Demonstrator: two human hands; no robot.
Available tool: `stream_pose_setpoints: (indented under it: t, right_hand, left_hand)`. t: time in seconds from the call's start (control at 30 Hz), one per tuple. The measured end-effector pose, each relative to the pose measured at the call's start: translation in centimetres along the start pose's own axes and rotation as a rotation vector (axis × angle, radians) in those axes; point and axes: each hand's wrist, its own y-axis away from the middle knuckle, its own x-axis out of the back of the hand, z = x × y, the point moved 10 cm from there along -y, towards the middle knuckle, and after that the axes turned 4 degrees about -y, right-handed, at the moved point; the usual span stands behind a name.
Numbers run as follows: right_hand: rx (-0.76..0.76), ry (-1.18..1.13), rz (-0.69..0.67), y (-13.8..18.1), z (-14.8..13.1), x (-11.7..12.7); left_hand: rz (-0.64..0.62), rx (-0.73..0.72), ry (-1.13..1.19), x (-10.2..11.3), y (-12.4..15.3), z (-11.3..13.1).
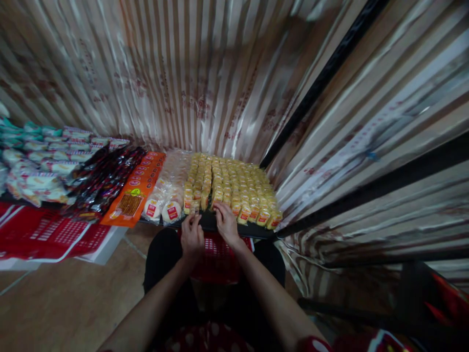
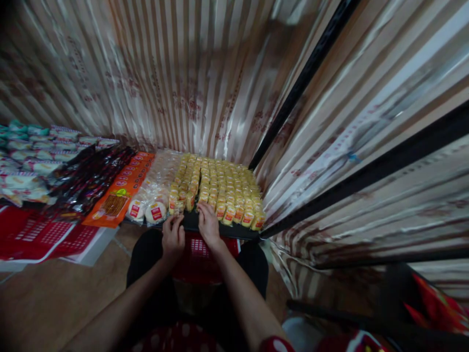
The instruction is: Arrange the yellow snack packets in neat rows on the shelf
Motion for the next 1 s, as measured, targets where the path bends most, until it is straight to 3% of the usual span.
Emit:
stream_pose_setpoints:
  t: [0.13,0.23,0.33,0.63,1.0]
  right_hand:
    - [0.015,0.156,-0.135,-2.8,-0.9,-3.2]
    - [0.037,0.311,-0.319,-4.5,-1.2,-5.1]
    - [0.056,0.412,-0.407,-5.5,-1.3,-5.7]
    - [0.025,0.584,-0.401,-6.9,-1.0,-5.0]
    - [0.023,0.553,-0.377,-8.3,-0.2,-5.9]
  left_hand:
    - [-0.046,0.031,-0.053,0.0,-0.7,-2.6]
    - [-0.067,0.002,-0.039,-0.5,-1.3,-2.8]
    - [-0.062,-0.028,-0.015,-0.9,-1.6,-2.2]
    - [-0.073,-0.012,-0.054,-1.9,-1.4,-1.8]
    - [-0.079,-0.019,-0.026,-2.1,-1.4,-2.0]
